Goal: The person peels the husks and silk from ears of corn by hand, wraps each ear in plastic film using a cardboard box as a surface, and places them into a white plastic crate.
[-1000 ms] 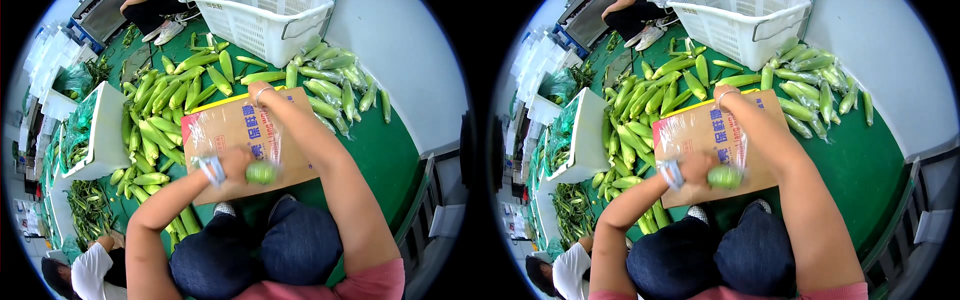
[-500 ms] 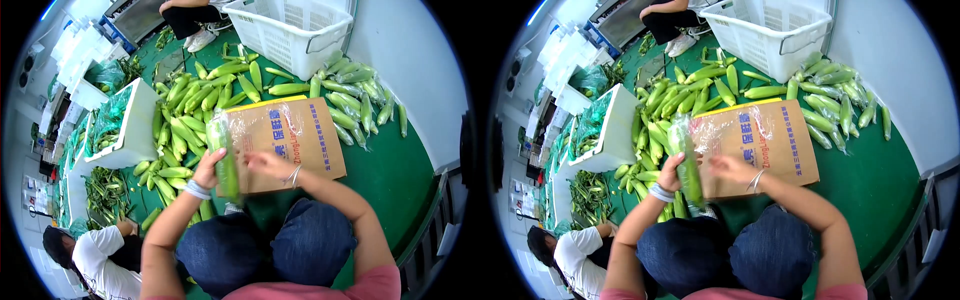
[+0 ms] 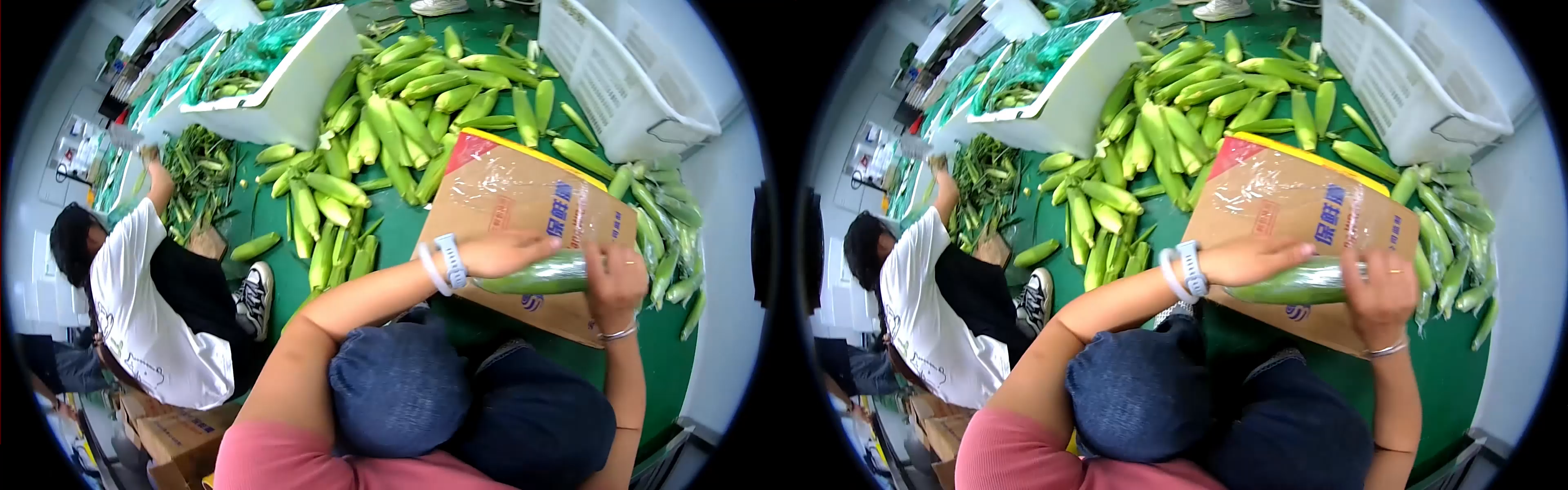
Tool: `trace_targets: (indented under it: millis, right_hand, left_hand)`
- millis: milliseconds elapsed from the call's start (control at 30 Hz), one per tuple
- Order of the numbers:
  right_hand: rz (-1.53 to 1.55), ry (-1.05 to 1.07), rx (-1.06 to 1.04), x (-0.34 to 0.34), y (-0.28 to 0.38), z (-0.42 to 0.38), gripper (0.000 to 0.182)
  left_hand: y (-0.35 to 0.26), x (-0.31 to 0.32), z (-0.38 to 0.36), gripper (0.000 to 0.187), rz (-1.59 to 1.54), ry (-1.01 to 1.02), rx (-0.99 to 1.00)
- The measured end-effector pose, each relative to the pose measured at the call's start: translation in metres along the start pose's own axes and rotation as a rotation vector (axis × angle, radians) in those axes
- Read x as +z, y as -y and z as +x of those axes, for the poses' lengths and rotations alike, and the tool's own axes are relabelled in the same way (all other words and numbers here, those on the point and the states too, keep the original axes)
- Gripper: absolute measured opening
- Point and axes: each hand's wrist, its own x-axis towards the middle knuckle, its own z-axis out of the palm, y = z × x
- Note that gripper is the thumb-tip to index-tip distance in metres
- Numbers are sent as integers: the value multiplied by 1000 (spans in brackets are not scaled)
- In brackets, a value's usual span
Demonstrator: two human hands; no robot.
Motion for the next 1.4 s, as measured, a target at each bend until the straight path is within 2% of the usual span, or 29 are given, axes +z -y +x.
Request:
trace_targets:
  millis: [67, 133, 200, 233, 267, 300, 367, 433, 467, 500, 533, 567, 600, 633, 667, 700, 733, 767, 800, 867, 967, 1033, 1067, 1133, 1167, 1233, 1267, 1333, 1400]
  right_hand:
    - [82, 113, 132, 13, -28, -16, 24]
    - [246, 259, 495, 30, -60, -47, 30]
    - [259, 388, 843, 36, -106, -81, 42]
    - [125, 348, 873, 55, -144, -121, 48]
    - [-12, 309, 902, 69, -171, -152, 54]
    - [-21, 304, 919, 69, -180, -155, 54]
    - [63, 579, 1125, 69, -203, -149, 63]
    - [332, 219, 830, 119, -246, -214, 66]
    - [364, 180, 873, 139, -246, -225, 65]
    - [388, 138, 919, 151, -251, -233, 64]
    - [297, 200, 853, 150, -243, -225, 63]
    - [207, 277, 785, 138, -219, -204, 63]
    - [260, 305, 779, 115, -190, -173, 61]
    - [297, 257, 711, 91, -162, -142, 56]
    - [280, 196, 704, 82, -141, -131, 45]
    - [408, 236, 820, 60, -117, -104, 30]
    - [433, 352, 902, 52, -98, -91, 22]
    - [412, 422, 849, 58, -85, -90, 25]
    - [442, 566, 826, 63, -73, -81, 39]
    - [356, 888, 766, 68, -48, -46, 45]
    - [331, 886, 822, 80, -31, -21, 42]
    - [1052, 950, 1222, 98, -37, -24, 30]
    - [1040, 940, 1231, 102, -40, -39, 30]
    - [2043, 654, 1405, 100, -52, -88, 20]
    - [2036, 636, 1418, 89, -63, -106, 20]
    - [2388, 120, 1306, 59, -82, -131, 17]
    - [2383, 110, 1323, 55, -92, -125, 17]
    - [2475, -373, 1025, 62, -108, -92, 16]
    - [1922, -422, 957, 85, -83, -31, 17]
  left_hand:
    - [10, -12, -7, 44, -395, -73, -65]
    - [20, -25, -15, 41, -794, -140, -119]
    - [91, -56, -43, 19, -329, -994, -288]
    - [119, -74, -58, 19, -133, -1241, -408]
    - [202, -88, -81, 23, 209, -1397, -510]
    - [243, -100, -101, 33, 335, -1402, -676]
    - [295, -110, -107, 51, 443, -1253, -1291]
    - [344, -127, -116, 71, 67, -790, -1243]
    - [334, -131, -114, 78, 147, -716, -1276]
    - [340, -130, -112, 81, 193, -745, -1231]
    - [340, -137, -114, 79, 285, -626, -1272]
    - [367, -146, -131, 72, -64, -716, -1233]
    - [331, -139, -130, 56, -518, -829, -1206]
    - [357, -143, -143, 44, -1137, -809, -1038]
    - [310, -145, -150, 39, -1303, -710, -976]
    - [254, -137, -148, 39, -1576, -719, -899]
    - [205, -123, -147, 40, -1637, -641, -706]
    - [152, -110, -144, 43, -1599, -416, -484]
    - [116, -101, -133, 45, -1409, -430, -395]
    - [55, -91, -92, 54, -970, -464, -187]
    - [16, -75, -4, 62, -184, -414, 167]
    - [-4, -60, 52, 65, 447, -353, 434]
    - [-4, -47, 77, 66, 454, -338, 437]
    - [20, -29, 112, 67, 460, -313, 457]
    - [37, -24, 127, 67, 461, -242, 407]
    - [45, -16, 138, 67, 457, -155, 360]
    - [40, -12, 131, 66, 494, -93, 318]
    - [27, -6, 119, 66, 511, 11, 265]
    - [25, 6, 112, 66, 505, 14, 261]
